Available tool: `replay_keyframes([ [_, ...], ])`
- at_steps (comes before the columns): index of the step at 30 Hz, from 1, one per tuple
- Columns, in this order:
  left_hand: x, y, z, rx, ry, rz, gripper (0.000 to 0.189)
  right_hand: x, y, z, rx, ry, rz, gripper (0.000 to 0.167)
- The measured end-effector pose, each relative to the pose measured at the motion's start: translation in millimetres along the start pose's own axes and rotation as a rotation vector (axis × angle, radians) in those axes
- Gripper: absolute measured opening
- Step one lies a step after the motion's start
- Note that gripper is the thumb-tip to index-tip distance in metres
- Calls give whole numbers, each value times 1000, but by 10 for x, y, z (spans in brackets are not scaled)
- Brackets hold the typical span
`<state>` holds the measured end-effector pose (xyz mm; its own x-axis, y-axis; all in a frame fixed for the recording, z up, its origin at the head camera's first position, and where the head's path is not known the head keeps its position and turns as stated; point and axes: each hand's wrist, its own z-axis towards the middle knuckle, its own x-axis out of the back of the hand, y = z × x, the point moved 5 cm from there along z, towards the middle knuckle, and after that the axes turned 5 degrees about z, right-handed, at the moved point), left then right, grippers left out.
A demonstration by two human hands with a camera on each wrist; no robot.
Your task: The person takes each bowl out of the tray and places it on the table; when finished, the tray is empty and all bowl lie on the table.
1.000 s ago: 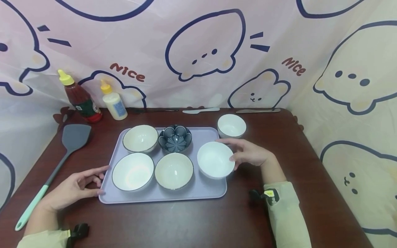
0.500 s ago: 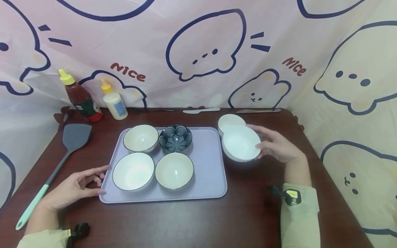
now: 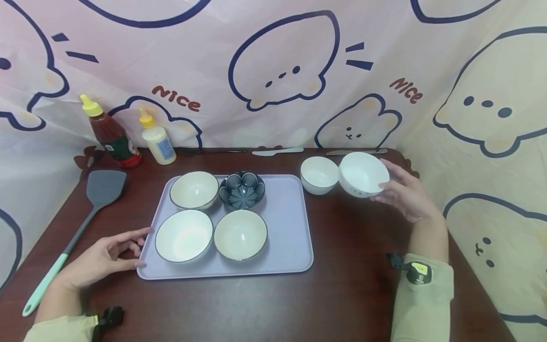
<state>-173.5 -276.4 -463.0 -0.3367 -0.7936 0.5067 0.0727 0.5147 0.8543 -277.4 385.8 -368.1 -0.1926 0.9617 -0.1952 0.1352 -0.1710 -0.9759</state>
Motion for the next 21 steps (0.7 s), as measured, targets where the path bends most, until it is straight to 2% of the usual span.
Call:
replay_keyframes([
  [6,-7,4,-1,-10,1,-2,73,169,90,72,-47,200,119,66],
  [9,3,2,-12,-24,4,-9,73,207,174,144,-48,277,129,73],
  [16,-6,-3,-11,-20,-2,-15,73,241,389,269,-75,369,114,79],
  [21,-5,-9,-8,-17,1,-14,73,259,477,291,-101,381,151,79],
])
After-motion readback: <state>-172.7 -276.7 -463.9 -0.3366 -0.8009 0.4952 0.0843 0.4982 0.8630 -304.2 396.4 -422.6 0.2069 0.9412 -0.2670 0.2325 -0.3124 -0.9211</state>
